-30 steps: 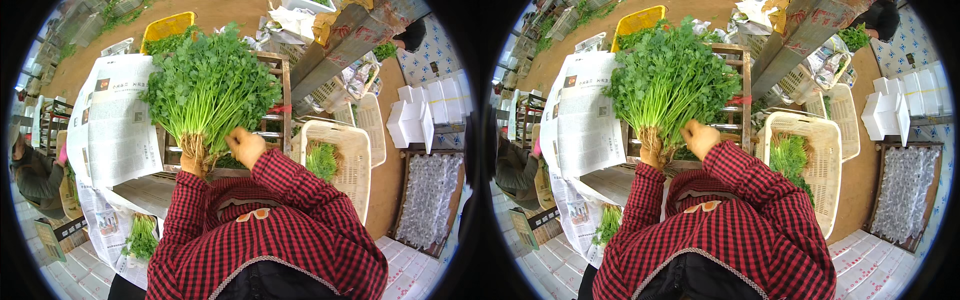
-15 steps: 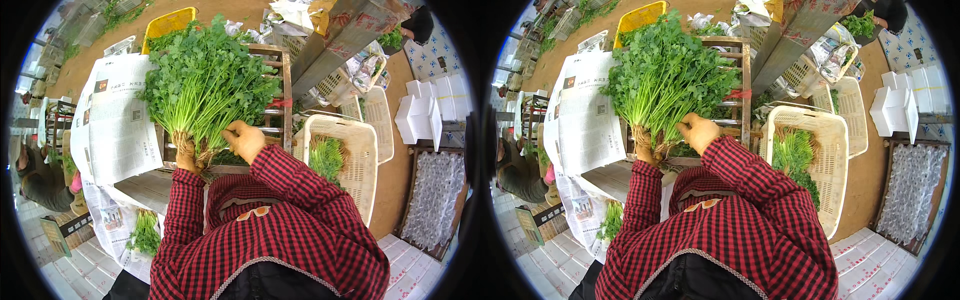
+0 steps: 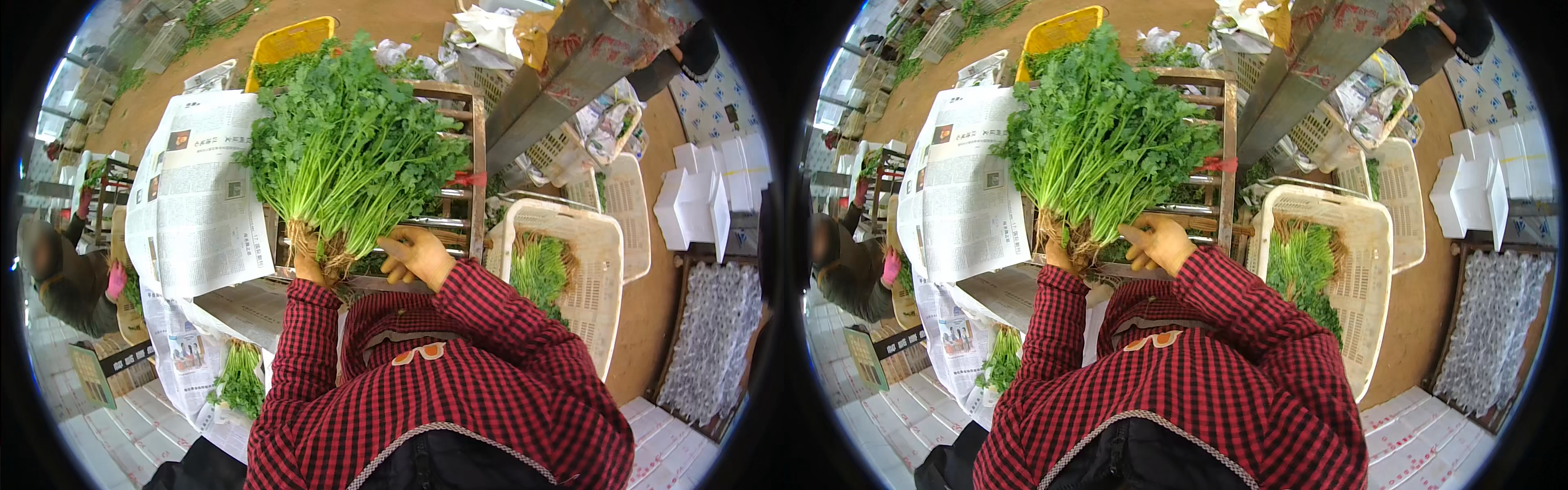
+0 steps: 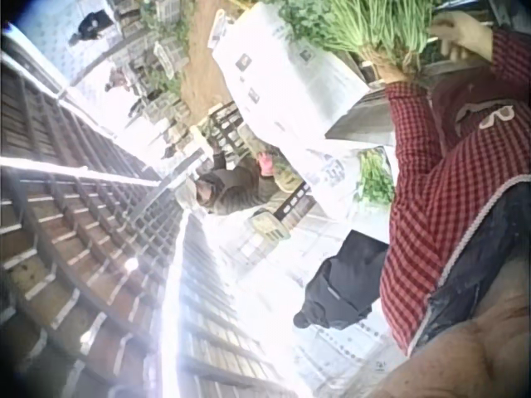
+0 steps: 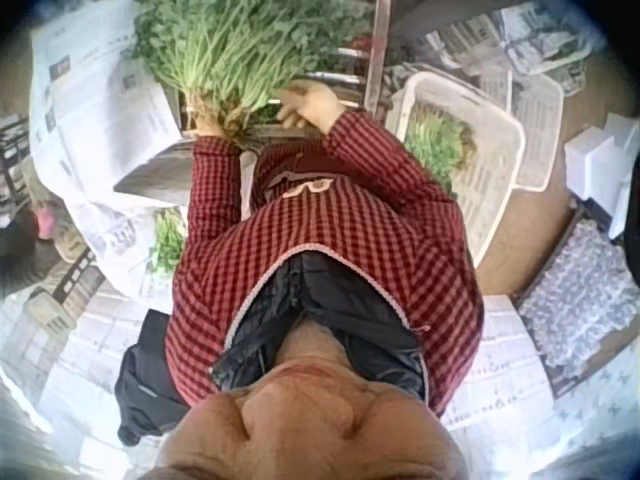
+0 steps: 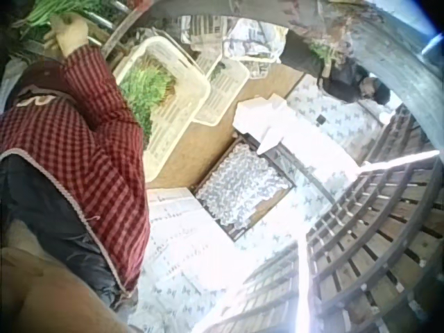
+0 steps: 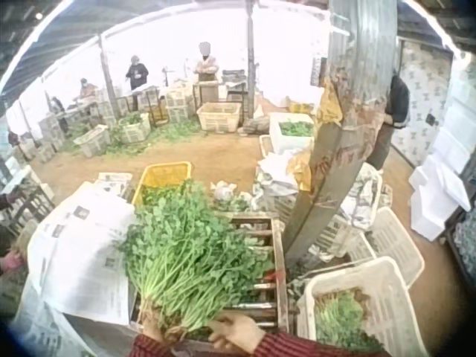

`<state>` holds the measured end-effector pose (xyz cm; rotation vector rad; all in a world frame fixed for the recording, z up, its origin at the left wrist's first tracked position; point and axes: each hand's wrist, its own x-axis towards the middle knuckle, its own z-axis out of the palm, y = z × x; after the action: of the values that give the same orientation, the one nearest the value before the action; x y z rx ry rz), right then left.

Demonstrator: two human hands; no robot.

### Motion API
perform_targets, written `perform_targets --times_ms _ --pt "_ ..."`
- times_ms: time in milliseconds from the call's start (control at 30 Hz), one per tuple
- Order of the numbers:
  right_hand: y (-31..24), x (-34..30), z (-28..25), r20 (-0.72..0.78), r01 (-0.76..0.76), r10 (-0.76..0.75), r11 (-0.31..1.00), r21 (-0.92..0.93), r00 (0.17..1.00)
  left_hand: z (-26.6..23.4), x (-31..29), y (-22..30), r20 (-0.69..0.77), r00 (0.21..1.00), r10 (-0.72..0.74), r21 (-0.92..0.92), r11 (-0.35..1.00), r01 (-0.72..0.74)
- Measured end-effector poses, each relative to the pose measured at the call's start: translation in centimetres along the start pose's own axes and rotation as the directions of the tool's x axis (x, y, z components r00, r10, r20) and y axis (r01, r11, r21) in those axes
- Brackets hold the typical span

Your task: The person gathers small bunches of green herbs from a large crate, aligns the stems on a metal frame, and secures each bunch with a rubber band before placing them into a separate container.

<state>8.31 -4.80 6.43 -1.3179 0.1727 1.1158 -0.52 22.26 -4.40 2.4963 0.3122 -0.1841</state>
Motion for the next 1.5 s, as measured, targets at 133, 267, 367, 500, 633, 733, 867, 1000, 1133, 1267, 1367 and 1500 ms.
perform_targets --times_ms 133,267,367,500,633,733,867,1000,1133,1267,1367,1500 --pt "0.1 5.4 2.9 -0.154 -0.145 0.162 0.983 0.113 0.975 1.4 0.4 -2.1 -0.183 0.979 -0.088 -0.392 0.920 0.009" --pt "-2.2 3.5 4.6 -0.276 -0.070 0.089 0.995 0.078 0.957 1.1 0.4 0.4 -0.370 0.921 -0.120 -0.524 0.846 -0.100" --pt "-2.9 0.8 2.8 -0.159 0.055 -0.059 0.998 -0.034 0.986 0.5 -1.2 4.2 -0.298 0.873 -0.387 -0.812 0.583 -0.018" --pt "-3.8 -4.2 0.0 -0.185 -0.024 -0.057 0.911 -0.411 0.981 0.3 -2.5 4.9 -0.153 0.815 -0.558 -0.943 0.329 0.048" --pt "-3.2 -5.1 1.0 -0.148 0.457 -0.748 0.536 -0.710 0.647 1.3 -2.5 4.9 -0.147 0.880 -0.452 -0.937 0.349 0.023" --pt "-7.6 -3.2 4.6 0.282 0.620 -0.908 -0.031 -0.784 0.311 1.7 -3.4 2.0 -0.292 0.926 -0.239 -0.721 0.691 -0.049" --pt "-6.6 1.7 2.7 0.545 0.500 -0.614 -0.267 -0.824 0.571 -3.4 -5.3 5.2 0.149 0.937 -0.315 -0.933 0.270 0.239" --pt "-4.1 0.6 -2.3 0.564 0.525 -0.542 -0.246 -0.815 0.622 -9.8 -10.1 4.2 0.207 0.913 -0.352 -0.764 0.524 0.375" --pt "-5.2 -0.5 -1.9 0.610 0.582 -0.581 -0.267 -0.768 0.539 -10.6 -9.9 2.5 -0.306 0.896 -0.321 -0.631 0.774 0.062" --pt "-8.3 -2.6 -0.1 0.497 0.632 -0.853 -0.300 -0.714 0.157 -13.2 -5.5 6.0 -0.520 0.852 -0.067 -0.293 0.950 -0.105" --pt "-12.0 -0.8 5.2 0.503 0.630 -0.831 -0.264 -0.731 0.235 -12.8 -1.7 9.5 -0.546 0.837 0.028 -0.181 0.972 -0.150" --pt "-9.8 5.5 2.8 0.540 0.493 -0.726 -0.314 -0.811 0.427 -11.8 0.3 11.9 -0.402 0.916 0.013 -0.065 0.997 -0.043"
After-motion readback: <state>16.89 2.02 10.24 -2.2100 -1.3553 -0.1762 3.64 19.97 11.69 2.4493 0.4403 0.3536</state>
